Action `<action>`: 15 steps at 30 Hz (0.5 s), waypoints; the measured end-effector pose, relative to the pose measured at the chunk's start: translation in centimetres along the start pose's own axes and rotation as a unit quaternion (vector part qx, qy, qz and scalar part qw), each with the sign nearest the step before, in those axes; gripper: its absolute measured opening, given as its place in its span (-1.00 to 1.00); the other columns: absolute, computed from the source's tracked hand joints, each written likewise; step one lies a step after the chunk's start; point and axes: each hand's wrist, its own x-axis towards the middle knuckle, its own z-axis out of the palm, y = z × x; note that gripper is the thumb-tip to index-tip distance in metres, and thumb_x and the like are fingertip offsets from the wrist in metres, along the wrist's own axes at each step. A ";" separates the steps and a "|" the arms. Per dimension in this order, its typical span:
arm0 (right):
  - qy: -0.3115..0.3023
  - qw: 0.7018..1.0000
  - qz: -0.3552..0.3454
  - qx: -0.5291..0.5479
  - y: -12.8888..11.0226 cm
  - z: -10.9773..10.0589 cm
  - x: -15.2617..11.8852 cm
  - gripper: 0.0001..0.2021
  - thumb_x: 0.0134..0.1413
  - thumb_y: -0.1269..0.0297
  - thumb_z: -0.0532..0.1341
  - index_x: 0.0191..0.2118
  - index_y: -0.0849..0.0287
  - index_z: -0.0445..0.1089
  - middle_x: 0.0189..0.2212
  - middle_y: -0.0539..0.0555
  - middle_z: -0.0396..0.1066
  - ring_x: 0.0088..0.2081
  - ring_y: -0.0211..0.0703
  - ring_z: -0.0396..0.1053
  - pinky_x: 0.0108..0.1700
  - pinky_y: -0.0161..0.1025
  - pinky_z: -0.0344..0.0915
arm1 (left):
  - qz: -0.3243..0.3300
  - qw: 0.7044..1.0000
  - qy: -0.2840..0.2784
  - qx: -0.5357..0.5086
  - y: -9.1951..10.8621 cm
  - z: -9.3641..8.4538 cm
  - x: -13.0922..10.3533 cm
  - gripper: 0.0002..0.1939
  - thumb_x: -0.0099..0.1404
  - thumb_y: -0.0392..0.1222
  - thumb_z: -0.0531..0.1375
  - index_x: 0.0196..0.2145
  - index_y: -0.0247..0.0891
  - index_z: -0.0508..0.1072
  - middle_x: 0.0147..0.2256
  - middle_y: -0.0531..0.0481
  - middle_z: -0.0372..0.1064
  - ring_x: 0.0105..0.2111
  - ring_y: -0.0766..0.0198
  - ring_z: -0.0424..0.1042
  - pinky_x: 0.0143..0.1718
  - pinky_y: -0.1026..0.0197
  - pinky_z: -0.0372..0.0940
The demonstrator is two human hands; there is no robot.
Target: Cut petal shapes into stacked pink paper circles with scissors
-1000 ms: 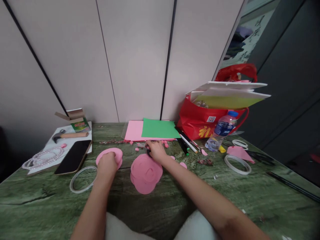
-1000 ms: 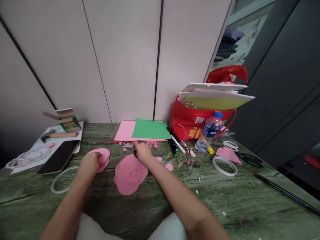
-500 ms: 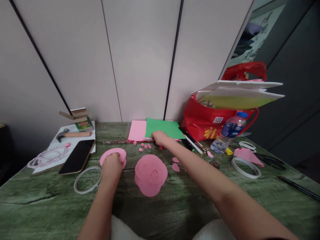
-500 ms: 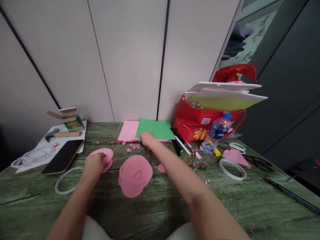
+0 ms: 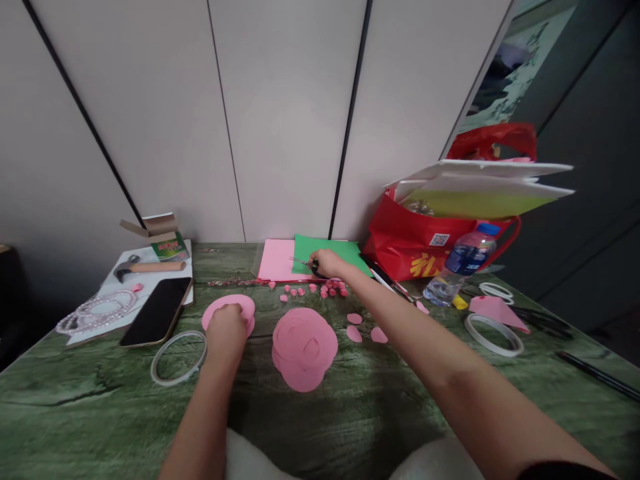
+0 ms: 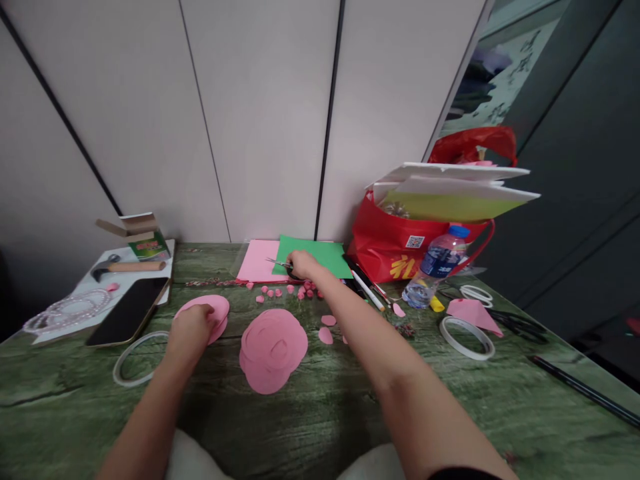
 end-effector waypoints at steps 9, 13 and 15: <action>-0.029 0.999 0.000 0.032 -0.3 2.1 -0.3 -0.72 0.12 0.24 0.10 -0.06 0.22 0.25 -0.10 0.12 0.29 -0.15 -0.13 0.32 -0.15 -0.09 0.31 | 0.006 1.000 -0.002 0.002 -0.1 -0.1 0.0 -0.71 0.14 -0.26 0.02 -0.25 -0.37 0.47 -0.26 -0.24 0.45 -0.24 0.06 0.40 -0.29 0.19 0.21; -0.032 0.999 0.005 0.037 -0.5 2.6 -0.3 -0.71 0.12 0.24 0.10 -0.05 0.22 0.25 -0.09 0.12 0.28 -0.14 -0.13 0.32 -0.15 -0.09 0.31 | 0.005 1.000 -0.001 0.003 0.0 -0.2 0.0 -0.71 0.15 -0.24 0.03 -0.24 -0.36 0.47 -0.25 -0.24 0.44 -0.23 0.07 0.40 -0.27 0.20 0.21; -0.034 0.999 0.008 0.039 -0.7 2.6 -0.4 -0.71 0.12 0.24 0.10 -0.05 0.23 0.24 -0.10 0.12 0.29 -0.15 -0.13 0.32 -0.15 -0.09 0.31 | 0.004 1.000 0.001 0.004 0.1 -0.3 -0.1 -0.70 0.15 -0.23 0.03 -0.24 -0.36 0.47 -0.26 -0.24 0.44 -0.23 0.08 0.40 -0.27 0.20 0.22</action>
